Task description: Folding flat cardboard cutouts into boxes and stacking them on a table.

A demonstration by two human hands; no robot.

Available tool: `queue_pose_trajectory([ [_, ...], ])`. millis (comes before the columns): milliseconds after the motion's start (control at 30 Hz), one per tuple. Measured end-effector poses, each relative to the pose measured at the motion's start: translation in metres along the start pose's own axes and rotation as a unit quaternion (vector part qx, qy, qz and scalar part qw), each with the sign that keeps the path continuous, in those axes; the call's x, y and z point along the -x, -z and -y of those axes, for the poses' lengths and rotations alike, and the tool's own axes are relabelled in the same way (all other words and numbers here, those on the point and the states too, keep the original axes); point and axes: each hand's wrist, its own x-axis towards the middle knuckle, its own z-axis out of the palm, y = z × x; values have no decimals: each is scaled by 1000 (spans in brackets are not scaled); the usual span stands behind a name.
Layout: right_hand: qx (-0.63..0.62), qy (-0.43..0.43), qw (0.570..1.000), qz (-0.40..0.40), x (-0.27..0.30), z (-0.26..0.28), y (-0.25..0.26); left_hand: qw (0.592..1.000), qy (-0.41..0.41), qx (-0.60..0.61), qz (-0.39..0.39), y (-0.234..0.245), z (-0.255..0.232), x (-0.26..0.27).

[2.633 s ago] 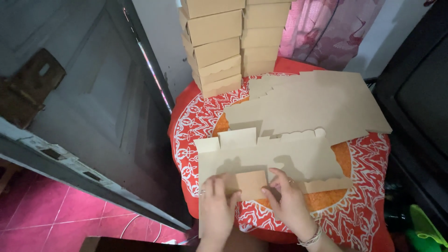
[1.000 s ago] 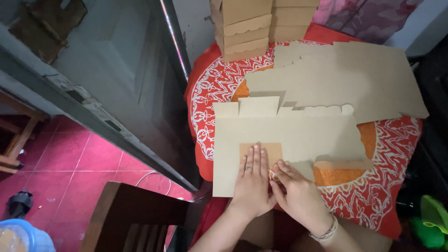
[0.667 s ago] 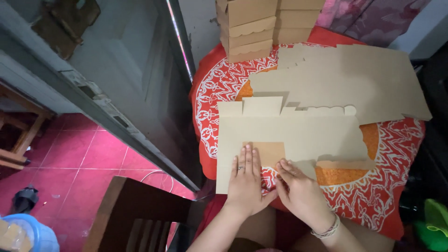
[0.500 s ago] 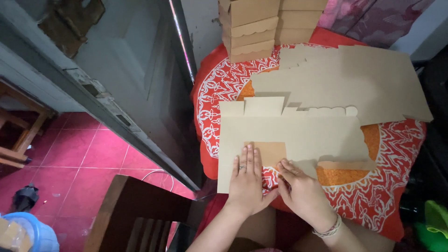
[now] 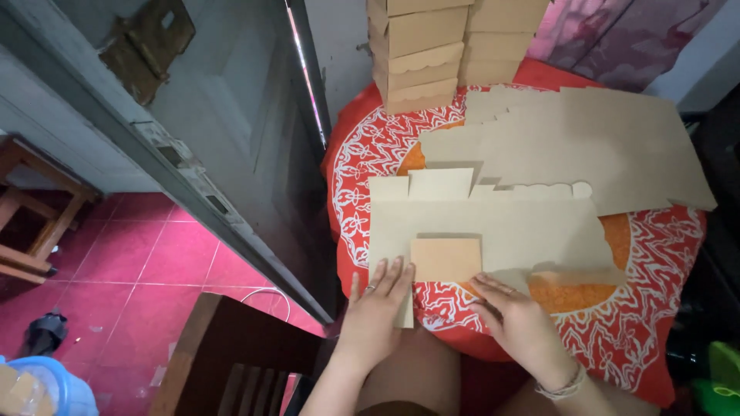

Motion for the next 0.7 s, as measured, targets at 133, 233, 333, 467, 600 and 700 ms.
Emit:
queue_pose_trajectory([
  [133, 38, -5, 999, 24, 1, -10, 12, 998, -2, 41, -48, -6, 10, 3],
  [233, 47, 15, 997, 53, 5, -19, 23, 990, -39, 113, -80, -20, 9, -2],
  [333, 45, -10, 998, 40, 16, -32, 36, 985, -2, 167, -49, 15, -13, -5],
  [467, 326, -32, 942, 76, 17, -58, 58, 972, -55, 215, -82, 5, -12, -16],
  [600, 162, -176, 970, 38, 18, -68, 78, 956, -44, 242, -161, -14, -21, -36],
  [700, 159, -104, 982, -22, 12, -61, 72, 955, -9, 223, -198, -34, -23, -52],
])
